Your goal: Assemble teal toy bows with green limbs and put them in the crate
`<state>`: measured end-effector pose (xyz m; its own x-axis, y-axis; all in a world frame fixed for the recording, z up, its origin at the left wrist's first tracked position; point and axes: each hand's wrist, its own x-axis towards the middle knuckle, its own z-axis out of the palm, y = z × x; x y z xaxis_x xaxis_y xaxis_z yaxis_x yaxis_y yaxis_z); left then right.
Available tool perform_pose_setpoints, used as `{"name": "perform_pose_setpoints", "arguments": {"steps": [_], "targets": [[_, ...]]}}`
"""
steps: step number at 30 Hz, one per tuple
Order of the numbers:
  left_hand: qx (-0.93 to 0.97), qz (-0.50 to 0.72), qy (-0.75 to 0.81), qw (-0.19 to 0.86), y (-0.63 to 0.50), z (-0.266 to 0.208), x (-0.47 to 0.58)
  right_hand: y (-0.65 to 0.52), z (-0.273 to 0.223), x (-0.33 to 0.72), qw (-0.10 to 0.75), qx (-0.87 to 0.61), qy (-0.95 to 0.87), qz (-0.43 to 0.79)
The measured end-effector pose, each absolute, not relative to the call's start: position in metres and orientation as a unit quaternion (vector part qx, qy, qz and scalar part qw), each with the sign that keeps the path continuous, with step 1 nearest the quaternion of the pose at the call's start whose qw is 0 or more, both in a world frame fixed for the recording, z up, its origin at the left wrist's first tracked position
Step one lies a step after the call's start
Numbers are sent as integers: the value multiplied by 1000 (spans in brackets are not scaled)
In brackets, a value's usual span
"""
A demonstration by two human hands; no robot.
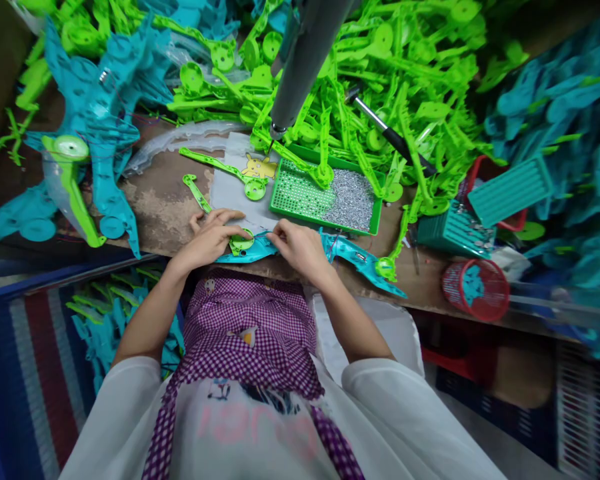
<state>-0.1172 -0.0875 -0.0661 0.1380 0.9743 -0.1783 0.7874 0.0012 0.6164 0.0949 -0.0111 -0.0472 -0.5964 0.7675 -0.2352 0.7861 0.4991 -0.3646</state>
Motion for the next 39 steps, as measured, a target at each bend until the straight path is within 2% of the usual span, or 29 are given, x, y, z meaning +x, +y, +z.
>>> {"name": "perform_pose_setpoints", "arguments": {"steps": [10, 16, 22, 39], "targets": [[684, 139, 650, 300, -87, -63, -115, -9, -57, 108, 0, 520, 816, -252], [684, 136, 654, 295, -86, -65, -116, -5, -56, 110, -64, 511, 770, -377], [700, 127, 641, 287, -85, -65, -116, -4, -54, 109, -32, 496, 788, -364], [783, 62, 549, 285, -77, -58, -123, -3, -53, 106, -17, 500, 788, -358]]}}
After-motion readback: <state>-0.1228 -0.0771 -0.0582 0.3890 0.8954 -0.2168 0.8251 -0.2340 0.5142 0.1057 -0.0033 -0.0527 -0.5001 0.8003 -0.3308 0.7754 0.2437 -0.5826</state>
